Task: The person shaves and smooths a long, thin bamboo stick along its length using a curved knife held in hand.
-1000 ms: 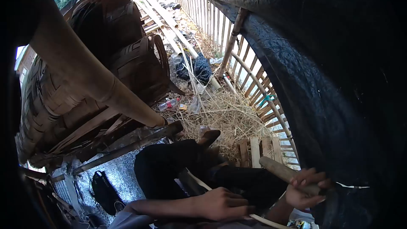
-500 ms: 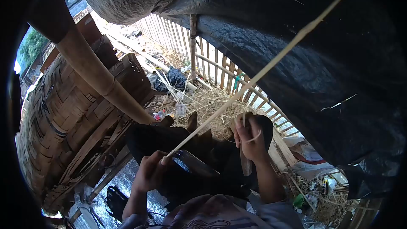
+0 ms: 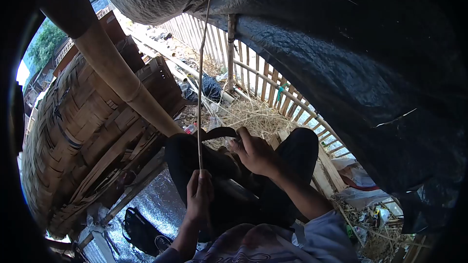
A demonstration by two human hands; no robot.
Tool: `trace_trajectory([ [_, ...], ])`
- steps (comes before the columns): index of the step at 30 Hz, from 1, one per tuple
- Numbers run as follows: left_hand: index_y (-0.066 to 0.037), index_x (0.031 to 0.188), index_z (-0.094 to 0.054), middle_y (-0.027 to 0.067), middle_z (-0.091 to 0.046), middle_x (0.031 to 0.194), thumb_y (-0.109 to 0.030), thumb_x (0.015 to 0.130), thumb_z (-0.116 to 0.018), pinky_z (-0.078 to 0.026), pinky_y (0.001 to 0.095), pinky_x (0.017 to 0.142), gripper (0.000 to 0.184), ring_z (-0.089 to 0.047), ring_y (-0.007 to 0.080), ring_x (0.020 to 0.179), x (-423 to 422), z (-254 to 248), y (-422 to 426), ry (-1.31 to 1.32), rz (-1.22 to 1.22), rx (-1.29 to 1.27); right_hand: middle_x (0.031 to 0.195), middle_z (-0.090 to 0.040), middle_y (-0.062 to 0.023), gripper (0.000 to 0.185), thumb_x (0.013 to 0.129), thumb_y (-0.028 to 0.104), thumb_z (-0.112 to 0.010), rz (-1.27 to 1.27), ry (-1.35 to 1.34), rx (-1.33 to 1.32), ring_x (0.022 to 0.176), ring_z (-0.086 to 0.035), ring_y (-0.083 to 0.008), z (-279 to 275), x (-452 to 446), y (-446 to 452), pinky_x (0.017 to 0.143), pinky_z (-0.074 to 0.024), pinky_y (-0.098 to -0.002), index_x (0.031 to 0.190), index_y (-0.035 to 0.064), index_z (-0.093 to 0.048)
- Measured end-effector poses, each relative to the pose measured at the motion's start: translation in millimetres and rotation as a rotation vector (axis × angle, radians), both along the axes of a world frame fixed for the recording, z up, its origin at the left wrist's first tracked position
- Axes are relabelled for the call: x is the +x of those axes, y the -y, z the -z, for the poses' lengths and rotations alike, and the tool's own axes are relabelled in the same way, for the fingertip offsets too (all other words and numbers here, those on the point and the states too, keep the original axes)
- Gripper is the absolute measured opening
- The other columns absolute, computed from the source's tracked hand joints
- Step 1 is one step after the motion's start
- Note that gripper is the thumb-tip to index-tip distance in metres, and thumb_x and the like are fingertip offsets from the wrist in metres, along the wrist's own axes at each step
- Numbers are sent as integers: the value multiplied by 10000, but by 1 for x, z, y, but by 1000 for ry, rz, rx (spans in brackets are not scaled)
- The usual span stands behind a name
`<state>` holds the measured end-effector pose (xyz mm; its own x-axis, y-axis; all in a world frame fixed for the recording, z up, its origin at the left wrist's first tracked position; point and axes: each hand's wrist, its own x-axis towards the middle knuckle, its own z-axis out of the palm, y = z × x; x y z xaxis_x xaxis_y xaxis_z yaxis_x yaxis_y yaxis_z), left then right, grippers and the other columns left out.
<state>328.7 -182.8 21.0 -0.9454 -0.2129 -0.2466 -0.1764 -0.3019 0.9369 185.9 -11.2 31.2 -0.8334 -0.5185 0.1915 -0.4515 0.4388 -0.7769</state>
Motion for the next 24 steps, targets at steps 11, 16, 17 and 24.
trace_trajectory([
  [11,-88,986,-498,-60,-421,706,-304,1067,-426,-296,183,478,241,-367,1,562,-34,38,-10,-28,107,-158,845,-655,-222,349,1006,301,-535,25,-47,60,774,-660,-410,-6,-65,18,669,-506,-460,1169,-7,-523],
  [16,-85,971,-499,-57,-422,704,-312,1067,-424,-305,188,490,257,-372,7,572,-62,36,1,-41,78,-186,795,-624,-234,349,1004,325,-543,-92,12,104,763,-650,-403,-13,-113,31,674,-476,-474,1118,-3,-520],
  [17,-84,961,-500,-54,-426,706,-316,1067,-425,-309,190,493,266,-375,10,573,-68,32,3,-27,81,-221,765,-614,-237,321,1004,316,-542,-94,92,166,742,-645,-407,-19,-123,35,650,-458,-491,1039,-1,-504],
  [24,-87,925,-507,-46,-443,702,-333,1063,-429,-327,186,500,293,-400,16,572,-99,14,20,-11,-32,-258,720,-611,-249,347,1002,333,-522,-240,-102,217,749,-641,-444,-34,-179,73,674,-467,-520,1019,-12,-497],
])
